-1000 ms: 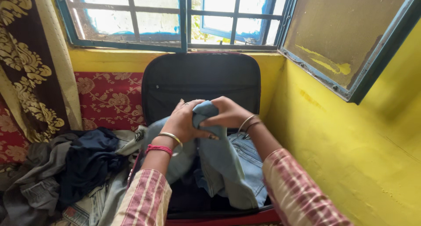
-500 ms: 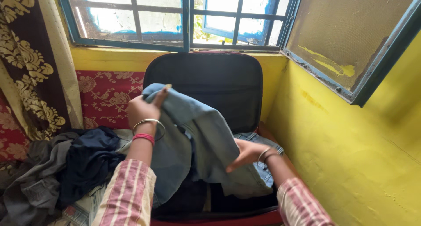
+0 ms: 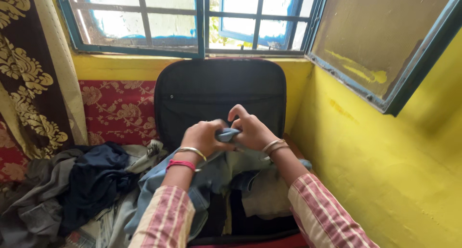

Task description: The person folds pairs of jeans and pants by hand and places them inside an open suitcase.

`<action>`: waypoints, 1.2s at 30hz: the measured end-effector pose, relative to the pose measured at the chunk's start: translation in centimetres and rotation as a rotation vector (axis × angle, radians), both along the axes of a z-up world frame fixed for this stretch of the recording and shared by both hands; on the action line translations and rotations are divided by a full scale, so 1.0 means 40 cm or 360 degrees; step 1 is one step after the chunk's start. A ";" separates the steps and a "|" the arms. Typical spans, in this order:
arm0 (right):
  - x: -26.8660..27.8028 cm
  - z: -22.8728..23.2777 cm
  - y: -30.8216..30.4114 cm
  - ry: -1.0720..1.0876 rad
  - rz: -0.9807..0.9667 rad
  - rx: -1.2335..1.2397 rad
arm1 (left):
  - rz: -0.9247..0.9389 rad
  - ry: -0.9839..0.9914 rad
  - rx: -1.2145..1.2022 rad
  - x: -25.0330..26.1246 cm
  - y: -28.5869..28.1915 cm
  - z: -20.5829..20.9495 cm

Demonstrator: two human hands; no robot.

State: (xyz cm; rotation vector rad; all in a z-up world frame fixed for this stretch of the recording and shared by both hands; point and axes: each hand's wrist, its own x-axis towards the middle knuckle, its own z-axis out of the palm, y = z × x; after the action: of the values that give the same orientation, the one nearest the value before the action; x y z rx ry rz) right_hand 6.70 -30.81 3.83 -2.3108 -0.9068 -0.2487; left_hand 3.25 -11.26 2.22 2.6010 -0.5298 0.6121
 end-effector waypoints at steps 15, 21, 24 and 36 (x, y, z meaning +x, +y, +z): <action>0.039 -0.368 -0.248 0.0942 -0.0210 -0.0814 | 0.0295 -0.0412 -0.1551 0.082 0.180 -0.050; -0.011 -0.329 -0.009 0.0448 0.0305 -0.0101 | 0.0856 -0.0329 -0.1391 0.099 0.123 -0.020; -0.041 -0.316 0.036 0.0165 0.0166 0.0069 | 0.1010 -0.0340 -0.1380 0.102 0.114 -0.009; 0.031 -0.185 -0.130 -0.0036 -0.0814 -0.0270 | 0.0822 -0.0807 -0.0395 0.027 0.187 -0.024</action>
State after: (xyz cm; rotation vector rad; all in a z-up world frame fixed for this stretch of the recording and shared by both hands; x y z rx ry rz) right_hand 7.96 -36.03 -3.57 -2.6739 -0.3394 -0.4251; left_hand 4.32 -3.77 1.27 2.3305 0.0957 1.4239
